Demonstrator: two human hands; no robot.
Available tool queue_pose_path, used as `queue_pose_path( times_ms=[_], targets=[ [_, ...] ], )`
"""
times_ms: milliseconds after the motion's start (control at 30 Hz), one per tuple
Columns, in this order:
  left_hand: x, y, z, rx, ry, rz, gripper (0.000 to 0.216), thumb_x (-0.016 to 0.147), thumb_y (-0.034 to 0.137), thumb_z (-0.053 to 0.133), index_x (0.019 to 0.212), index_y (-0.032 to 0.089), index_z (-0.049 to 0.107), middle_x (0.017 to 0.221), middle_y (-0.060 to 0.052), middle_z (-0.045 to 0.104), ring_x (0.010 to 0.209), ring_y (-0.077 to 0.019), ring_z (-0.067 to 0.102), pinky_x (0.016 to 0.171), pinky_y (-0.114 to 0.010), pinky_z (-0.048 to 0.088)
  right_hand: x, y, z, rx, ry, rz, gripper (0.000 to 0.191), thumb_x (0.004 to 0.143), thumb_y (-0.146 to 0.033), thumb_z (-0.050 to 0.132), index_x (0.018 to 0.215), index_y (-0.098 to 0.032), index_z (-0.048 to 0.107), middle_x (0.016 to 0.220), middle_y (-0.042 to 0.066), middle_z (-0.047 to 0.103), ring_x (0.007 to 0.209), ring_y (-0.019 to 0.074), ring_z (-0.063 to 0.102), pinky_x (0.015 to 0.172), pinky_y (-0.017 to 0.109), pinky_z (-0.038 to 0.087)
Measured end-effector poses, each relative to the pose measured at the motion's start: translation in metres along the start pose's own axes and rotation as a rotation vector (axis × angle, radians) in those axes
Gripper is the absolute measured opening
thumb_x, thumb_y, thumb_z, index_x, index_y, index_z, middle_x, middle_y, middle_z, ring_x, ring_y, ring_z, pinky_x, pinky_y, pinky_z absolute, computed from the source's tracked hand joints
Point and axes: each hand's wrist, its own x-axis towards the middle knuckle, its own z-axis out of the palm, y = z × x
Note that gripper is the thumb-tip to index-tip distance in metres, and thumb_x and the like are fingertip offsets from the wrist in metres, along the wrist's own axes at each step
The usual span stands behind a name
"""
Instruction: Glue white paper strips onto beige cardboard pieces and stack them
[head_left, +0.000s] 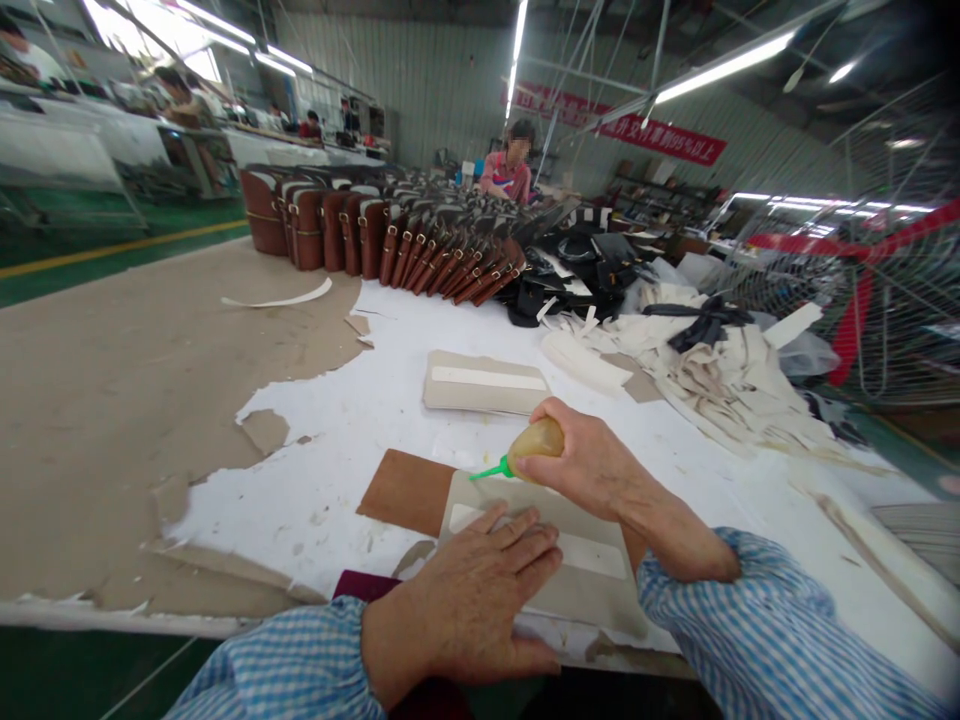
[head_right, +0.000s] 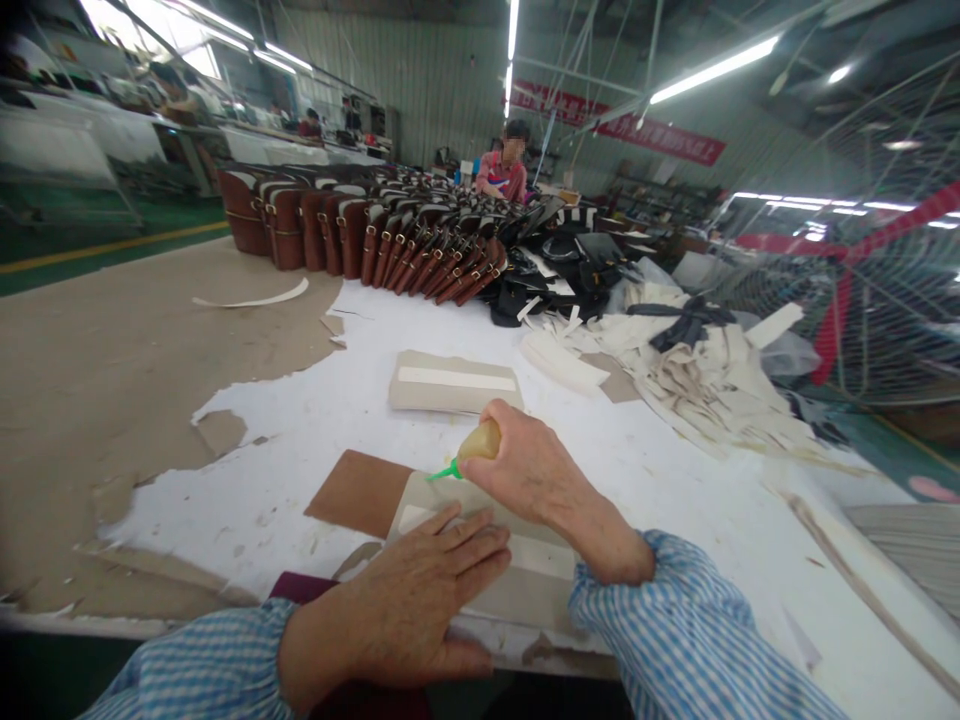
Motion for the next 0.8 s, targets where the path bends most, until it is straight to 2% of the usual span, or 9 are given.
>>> queue_pose_path(
  times_ms=[233,400,800],
  targets=[
    [0.002,0.000,0.000,-0.042,-0.034,-0.020,0.082,0.101,0.071,0.042,0.159,0.014,0.036,0.168,-0.013,0.036,0.159,-0.0306,0.025,0.132,-0.051,0.007,-0.002,0.009,-0.003,-0.018,0.005,0.011,0.026,0.074,-0.036,0.068,0.092,-0.024,0.053,0.075,0.001,0.062,0.067,0.0190,0.054,0.061,0.031,0.036],
    [0.003,0.000,-0.002,-0.010,-0.039,-0.009,0.082,0.100,0.072,0.044,0.158,0.014,0.038,0.167,-0.014,0.038,0.158,-0.0314,0.027,0.132,-0.050,0.010,-0.004,0.013,-0.005,-0.011,0.011,0.022,0.026,0.073,-0.037,0.069,0.091,-0.025,0.054,0.074,0.000,0.063,0.067,0.0192,0.054,0.061,0.031,0.036],
    [0.002,0.000,-0.002,0.011,-0.044,-0.011,0.082,0.100,0.072,0.042,0.159,0.015,0.036,0.168,-0.012,0.038,0.158,-0.0309,0.027,0.131,-0.050,0.009,0.005,-0.005,0.002,-0.007,0.017,-0.039,0.028,0.074,-0.037,0.069,0.094,-0.024,0.054,0.075,0.002,0.064,0.067,0.0187,0.053,0.061,0.031,0.035]
  ],
)
